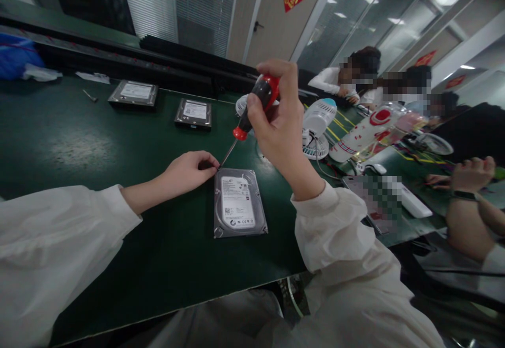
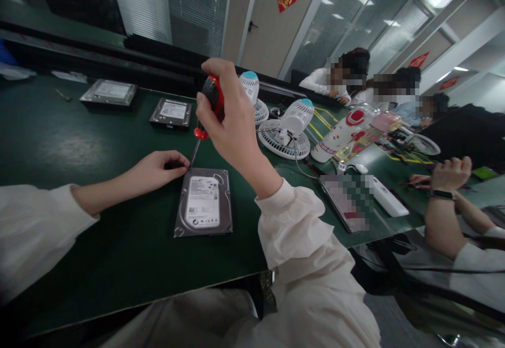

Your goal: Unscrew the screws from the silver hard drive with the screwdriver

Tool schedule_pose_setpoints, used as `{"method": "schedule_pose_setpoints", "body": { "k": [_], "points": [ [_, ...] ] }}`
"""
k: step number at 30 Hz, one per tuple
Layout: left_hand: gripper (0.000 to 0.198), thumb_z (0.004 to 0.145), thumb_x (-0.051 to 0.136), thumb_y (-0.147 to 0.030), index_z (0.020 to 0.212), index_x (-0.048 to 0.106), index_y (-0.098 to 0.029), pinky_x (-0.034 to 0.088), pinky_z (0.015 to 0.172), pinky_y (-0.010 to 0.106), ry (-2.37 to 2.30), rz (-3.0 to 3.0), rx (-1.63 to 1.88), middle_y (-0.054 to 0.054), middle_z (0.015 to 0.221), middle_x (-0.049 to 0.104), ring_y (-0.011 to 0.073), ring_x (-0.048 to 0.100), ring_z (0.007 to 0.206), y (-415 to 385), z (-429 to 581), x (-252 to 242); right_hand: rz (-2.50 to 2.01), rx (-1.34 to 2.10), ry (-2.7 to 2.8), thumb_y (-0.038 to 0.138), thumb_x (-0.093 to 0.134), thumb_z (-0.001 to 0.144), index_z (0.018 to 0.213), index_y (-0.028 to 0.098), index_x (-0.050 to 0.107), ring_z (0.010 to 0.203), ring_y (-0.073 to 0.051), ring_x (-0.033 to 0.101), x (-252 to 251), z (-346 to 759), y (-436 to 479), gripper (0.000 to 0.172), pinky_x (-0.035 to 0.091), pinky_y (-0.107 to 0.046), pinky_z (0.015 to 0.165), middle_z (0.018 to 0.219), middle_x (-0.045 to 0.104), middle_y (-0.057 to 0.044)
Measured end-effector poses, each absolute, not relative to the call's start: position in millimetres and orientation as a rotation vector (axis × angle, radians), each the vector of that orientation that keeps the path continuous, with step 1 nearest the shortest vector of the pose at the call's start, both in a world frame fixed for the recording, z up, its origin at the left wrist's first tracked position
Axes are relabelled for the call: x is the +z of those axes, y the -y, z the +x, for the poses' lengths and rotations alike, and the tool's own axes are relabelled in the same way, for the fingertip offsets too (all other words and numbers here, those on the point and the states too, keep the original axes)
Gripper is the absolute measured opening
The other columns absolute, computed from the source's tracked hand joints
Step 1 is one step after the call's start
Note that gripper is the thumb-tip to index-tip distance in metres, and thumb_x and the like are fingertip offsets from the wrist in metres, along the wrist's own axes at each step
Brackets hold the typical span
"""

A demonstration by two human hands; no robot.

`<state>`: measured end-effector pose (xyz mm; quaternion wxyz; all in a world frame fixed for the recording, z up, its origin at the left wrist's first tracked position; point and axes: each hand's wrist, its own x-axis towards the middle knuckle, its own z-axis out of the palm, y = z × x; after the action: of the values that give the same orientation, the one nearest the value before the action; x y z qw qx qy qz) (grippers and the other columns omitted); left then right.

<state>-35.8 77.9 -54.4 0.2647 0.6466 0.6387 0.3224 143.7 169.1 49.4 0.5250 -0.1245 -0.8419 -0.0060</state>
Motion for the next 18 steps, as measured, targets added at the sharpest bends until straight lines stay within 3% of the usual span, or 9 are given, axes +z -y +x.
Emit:
{"method": "schedule_pose_setpoints", "body": {
  "k": [18],
  "points": [
    [0.03, 0.083, 0.057, -0.046, 0.093, 0.073, -0.023, 0.051, 0.086, 0.04, -1.696, 1.683, 0.904, 0.004, 0.095, 0.074, 0.0249, 0.067, 0.091, -78.8, -36.1, -55.3, -0.28, -0.081, 2.03, 0.035, 0.043, 0.096, 0.12, 0.028, 0.045, 0.115, -0.015, 0.06, 51.1, 143.5, -167.1, 0.025, 0.054, -0.034, 0.102, 0.121, 0.06, -0.004]
  ]
}}
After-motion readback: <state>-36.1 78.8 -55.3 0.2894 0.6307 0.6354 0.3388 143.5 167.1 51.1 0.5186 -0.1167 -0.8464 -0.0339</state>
